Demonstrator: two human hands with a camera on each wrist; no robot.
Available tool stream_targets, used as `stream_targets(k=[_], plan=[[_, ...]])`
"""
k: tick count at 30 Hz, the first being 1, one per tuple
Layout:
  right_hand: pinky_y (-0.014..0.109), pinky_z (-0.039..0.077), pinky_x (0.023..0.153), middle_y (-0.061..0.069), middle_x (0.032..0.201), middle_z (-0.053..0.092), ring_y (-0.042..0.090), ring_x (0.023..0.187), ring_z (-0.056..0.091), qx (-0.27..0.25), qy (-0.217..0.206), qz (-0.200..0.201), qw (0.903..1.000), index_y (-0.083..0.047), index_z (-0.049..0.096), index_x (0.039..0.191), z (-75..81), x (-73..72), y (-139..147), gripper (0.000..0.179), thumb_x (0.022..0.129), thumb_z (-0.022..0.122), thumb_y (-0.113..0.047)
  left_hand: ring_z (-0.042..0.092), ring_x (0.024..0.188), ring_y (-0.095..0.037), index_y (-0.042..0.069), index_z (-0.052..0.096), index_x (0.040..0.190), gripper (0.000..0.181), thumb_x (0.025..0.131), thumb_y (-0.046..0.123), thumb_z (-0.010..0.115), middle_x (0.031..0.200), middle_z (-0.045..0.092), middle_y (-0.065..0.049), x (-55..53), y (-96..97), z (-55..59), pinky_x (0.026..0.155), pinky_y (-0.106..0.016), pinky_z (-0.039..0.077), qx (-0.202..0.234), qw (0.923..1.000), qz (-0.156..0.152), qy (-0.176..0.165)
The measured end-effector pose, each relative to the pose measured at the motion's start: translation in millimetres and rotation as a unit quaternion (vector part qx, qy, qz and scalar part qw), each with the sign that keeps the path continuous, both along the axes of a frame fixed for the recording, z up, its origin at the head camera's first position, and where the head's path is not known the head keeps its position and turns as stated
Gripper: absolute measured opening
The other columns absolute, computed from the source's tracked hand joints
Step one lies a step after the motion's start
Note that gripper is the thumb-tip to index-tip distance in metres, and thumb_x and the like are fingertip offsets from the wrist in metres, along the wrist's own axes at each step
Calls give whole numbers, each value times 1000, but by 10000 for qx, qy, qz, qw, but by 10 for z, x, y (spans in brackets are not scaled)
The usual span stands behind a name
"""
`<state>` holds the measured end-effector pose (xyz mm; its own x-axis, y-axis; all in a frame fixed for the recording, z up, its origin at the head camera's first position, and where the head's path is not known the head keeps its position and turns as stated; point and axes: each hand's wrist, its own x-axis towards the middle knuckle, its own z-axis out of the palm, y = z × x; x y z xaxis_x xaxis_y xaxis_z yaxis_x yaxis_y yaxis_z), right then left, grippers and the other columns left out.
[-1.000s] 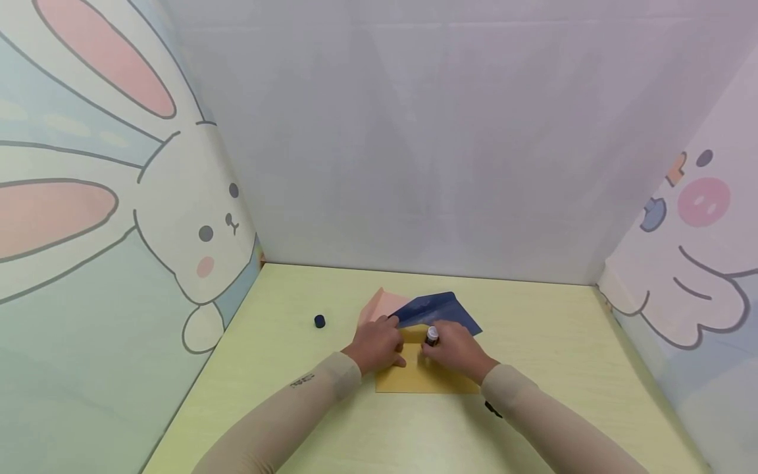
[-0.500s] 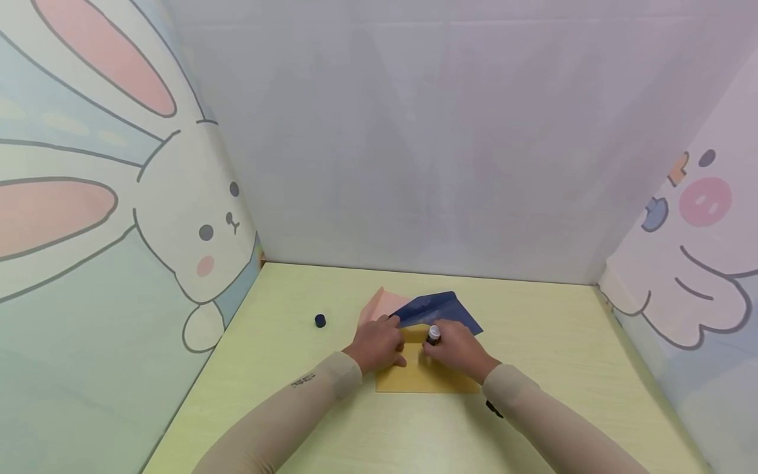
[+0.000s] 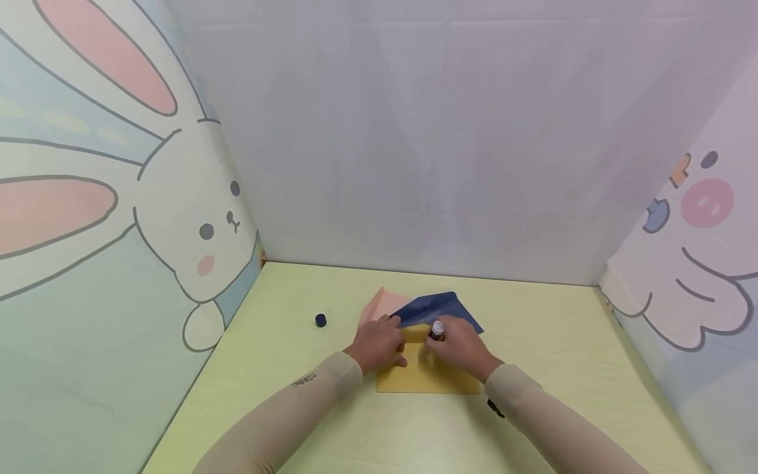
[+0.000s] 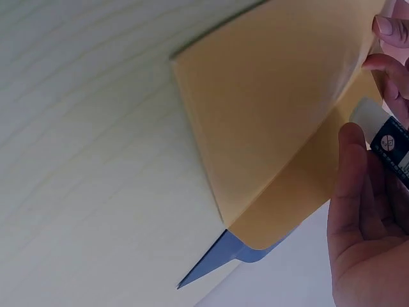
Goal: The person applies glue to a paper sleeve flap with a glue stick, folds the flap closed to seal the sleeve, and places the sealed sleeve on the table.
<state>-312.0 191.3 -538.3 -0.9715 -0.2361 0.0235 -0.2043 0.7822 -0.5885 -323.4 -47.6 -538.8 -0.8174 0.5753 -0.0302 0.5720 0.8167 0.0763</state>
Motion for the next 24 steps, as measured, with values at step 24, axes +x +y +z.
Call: stream_targets(k=[24], plan=[[29,45,69,-2,80,61,16,75,58,128,-206,548,9982,-17,63,86,-52,-70,-351,30,101,89,-22,50,85,-12,27,87,88,31,94,55,99,92,71,12,-22,15,-35,73,-25,39,185,9998,8,28]])
